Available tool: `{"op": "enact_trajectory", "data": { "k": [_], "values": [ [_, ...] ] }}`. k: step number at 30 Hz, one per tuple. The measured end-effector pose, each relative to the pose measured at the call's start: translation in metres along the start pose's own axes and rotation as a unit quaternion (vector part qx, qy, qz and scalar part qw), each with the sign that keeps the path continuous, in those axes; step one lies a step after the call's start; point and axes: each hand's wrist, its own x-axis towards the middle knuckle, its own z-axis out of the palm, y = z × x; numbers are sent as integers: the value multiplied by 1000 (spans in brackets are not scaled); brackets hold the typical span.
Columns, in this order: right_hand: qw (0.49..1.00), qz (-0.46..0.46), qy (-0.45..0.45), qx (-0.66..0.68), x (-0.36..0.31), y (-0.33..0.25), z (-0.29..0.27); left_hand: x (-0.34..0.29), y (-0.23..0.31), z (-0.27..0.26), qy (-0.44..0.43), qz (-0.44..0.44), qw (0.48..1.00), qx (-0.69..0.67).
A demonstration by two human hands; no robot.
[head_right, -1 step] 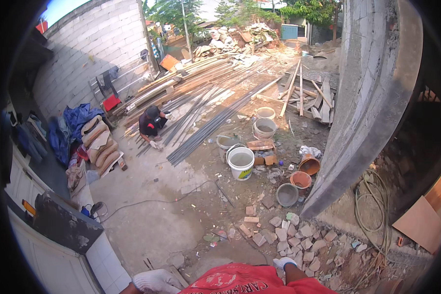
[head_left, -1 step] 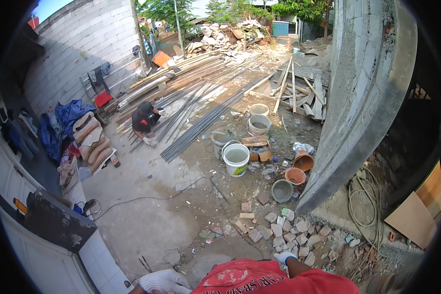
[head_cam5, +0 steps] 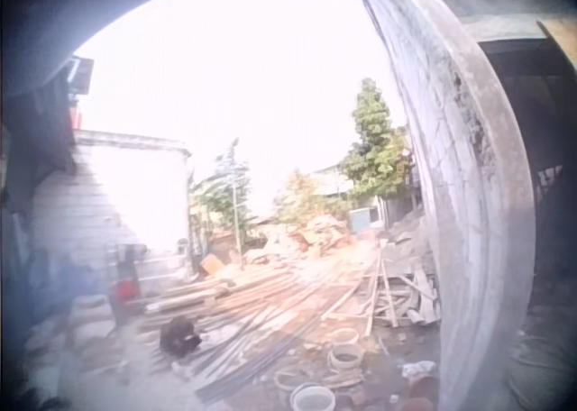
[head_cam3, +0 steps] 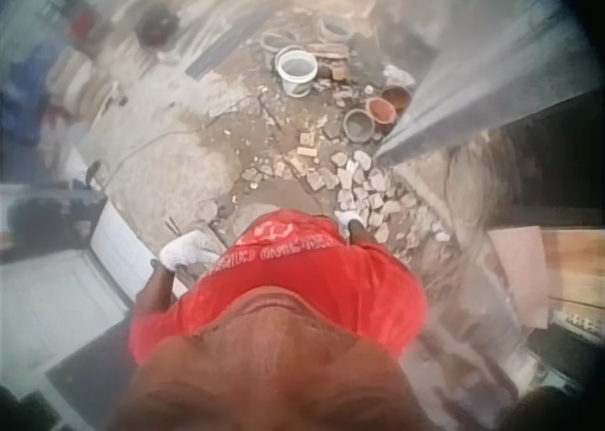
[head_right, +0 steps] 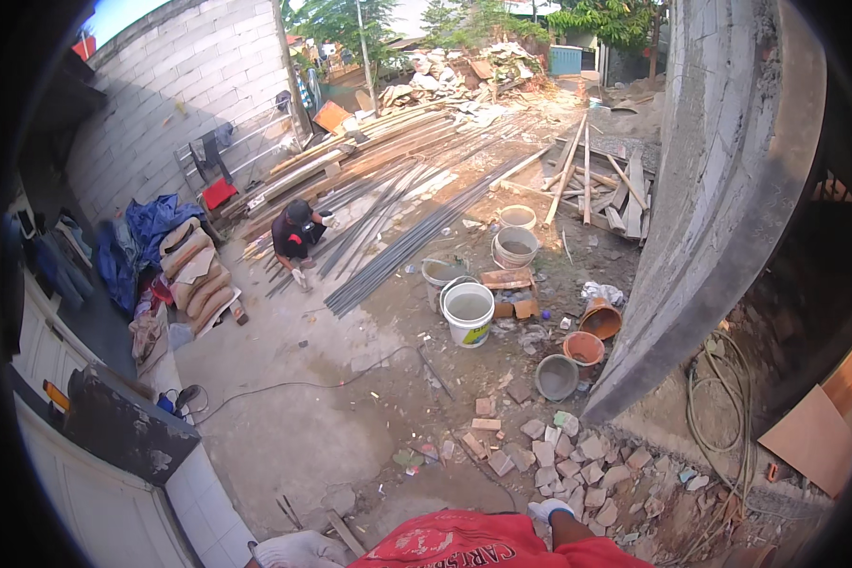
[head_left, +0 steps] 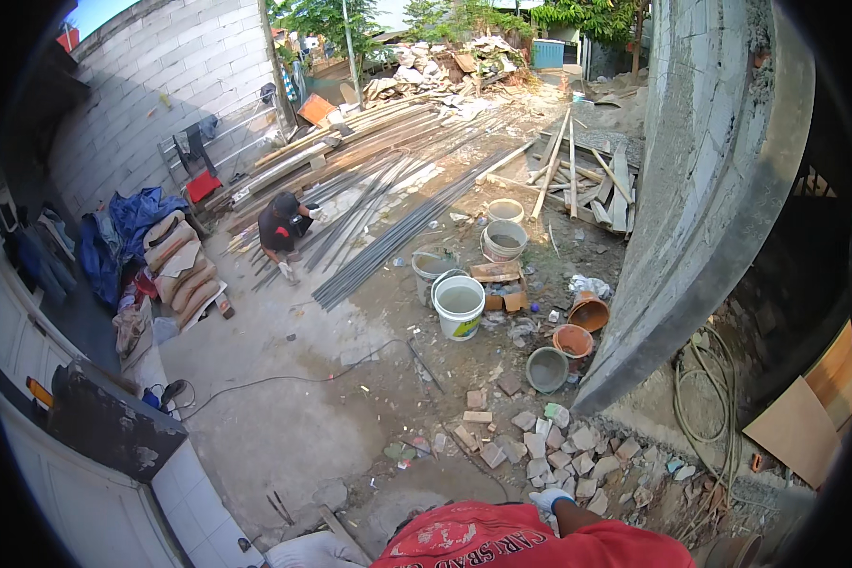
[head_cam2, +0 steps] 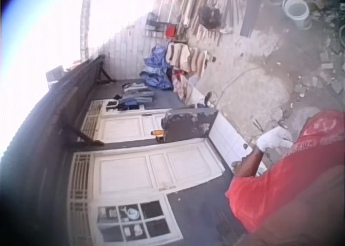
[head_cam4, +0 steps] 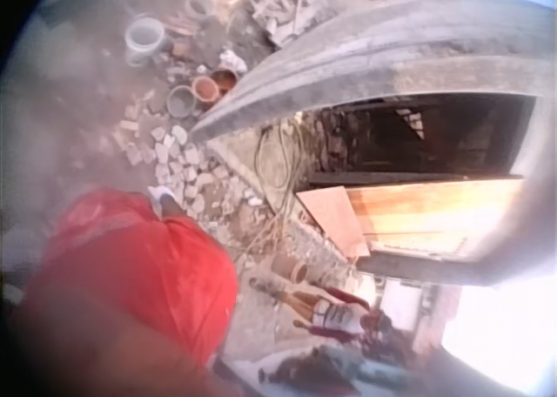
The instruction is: The person walks through a construction site, picks up a piece of wood, and measures it with a tape measure. They then use a hand saw to cut the wood along the marked line and carry the cut piece away.
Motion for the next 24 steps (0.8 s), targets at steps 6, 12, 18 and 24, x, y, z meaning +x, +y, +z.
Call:
{"op": "enact_trajectory", "data": {
  "k": [6, 12, 18, 24],
  "values": [
    [995, -92, 35, -22, 52, -48, -53, 13, 1, 32, 193, 277, 922, 192],
    [985, -164, 57, -12, 45, -199, -138, -36, 7, 12, 192, 278, 901, 271],
    [977, -198, 75, -3, 49, -284, -137, -79, -12, -45, 140, 300, 917, 224],
    [988, -142, 42, -31, 30, -333, -90, -102, -60, -107, 272, 247, 843, 393]
  ]
}}
